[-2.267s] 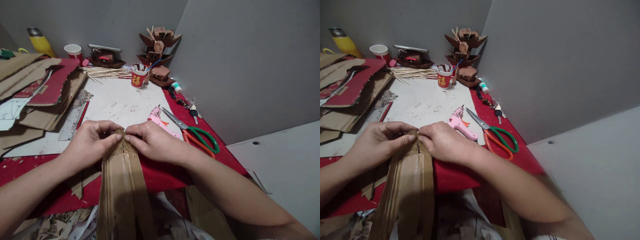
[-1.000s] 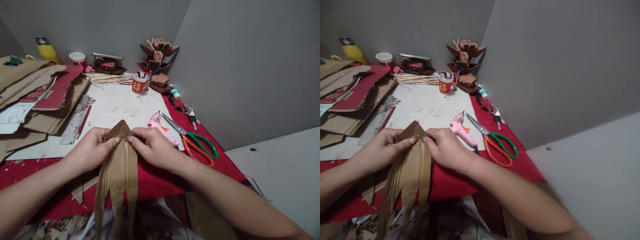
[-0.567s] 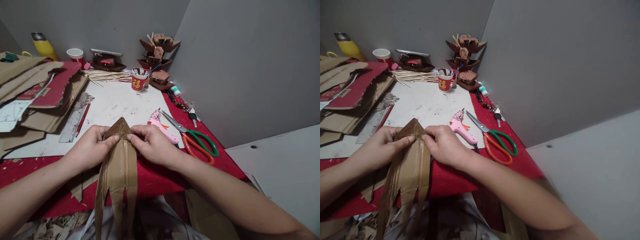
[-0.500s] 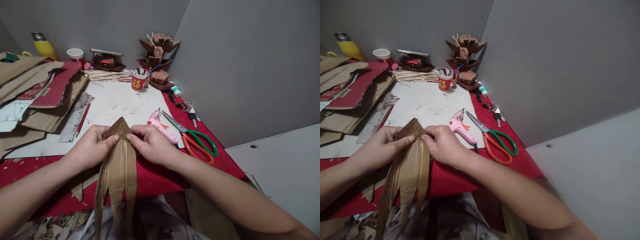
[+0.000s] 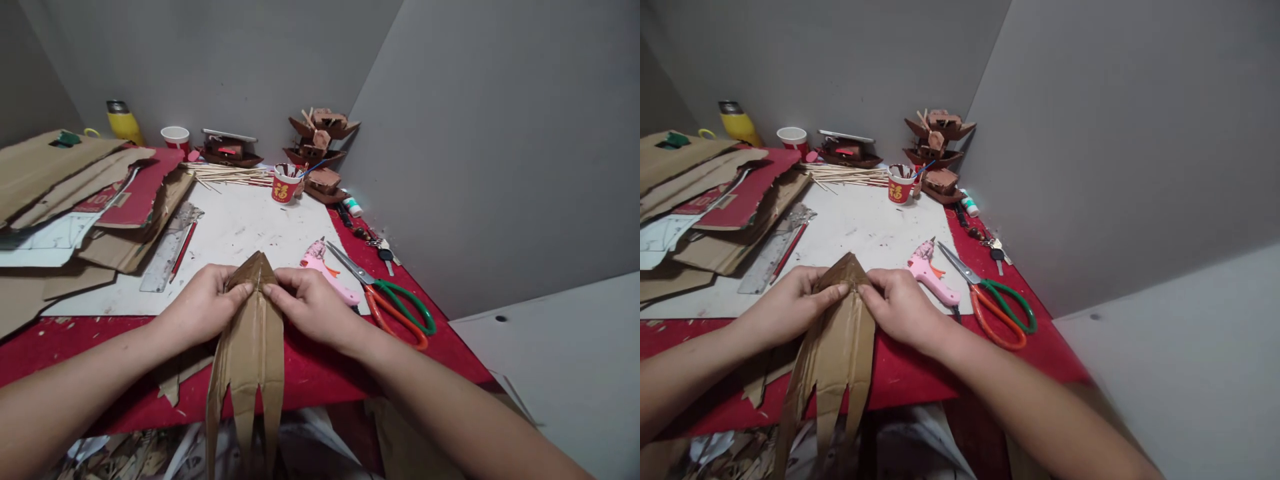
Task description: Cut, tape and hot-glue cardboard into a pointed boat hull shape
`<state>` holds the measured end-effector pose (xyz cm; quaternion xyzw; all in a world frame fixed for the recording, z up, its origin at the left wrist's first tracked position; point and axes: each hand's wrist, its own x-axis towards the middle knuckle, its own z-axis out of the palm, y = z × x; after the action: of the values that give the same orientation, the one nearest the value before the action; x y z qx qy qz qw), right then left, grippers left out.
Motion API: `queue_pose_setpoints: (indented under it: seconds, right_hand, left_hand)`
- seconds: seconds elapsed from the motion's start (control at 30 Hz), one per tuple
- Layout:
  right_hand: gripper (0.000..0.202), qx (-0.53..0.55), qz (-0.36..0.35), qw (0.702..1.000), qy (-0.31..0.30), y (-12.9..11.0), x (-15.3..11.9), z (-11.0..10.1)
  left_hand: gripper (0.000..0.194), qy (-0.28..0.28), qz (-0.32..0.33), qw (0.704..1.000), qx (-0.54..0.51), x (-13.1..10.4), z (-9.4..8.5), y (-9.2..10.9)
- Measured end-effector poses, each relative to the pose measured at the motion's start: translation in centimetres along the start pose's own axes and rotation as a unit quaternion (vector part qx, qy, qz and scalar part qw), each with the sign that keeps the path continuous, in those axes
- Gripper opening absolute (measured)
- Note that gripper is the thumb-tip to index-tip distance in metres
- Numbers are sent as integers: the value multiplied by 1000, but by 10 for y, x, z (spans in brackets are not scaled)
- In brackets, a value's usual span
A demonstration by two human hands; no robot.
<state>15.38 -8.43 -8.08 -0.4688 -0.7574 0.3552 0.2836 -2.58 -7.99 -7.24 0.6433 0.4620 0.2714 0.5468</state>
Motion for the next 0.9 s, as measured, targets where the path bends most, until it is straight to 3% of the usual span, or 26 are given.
queue_pose_setpoints:
  seconds: [0.37,0.57,0.7,0.77,0.9]
  right_hand:
    - [23,-56,5,998,-19,0,1,-4]
    - [18,-110,-62,992,-15,-1,-4,-1]
    - [16,-175,-143,974,-32,2,-8,7]
    - [17,-141,-129,981,-18,2,-7,8]
    - [13,70,-17,997,21,-3,-3,3]
  left_hand:
    - [23,53,33,996,66,1,-1,-4]
    - [22,34,42,998,28,-1,3,1]
    - [16,33,35,998,46,0,2,0]
    - [17,34,28,999,26,0,2,1]
    - [26,36,26,998,-54,-2,2,6]
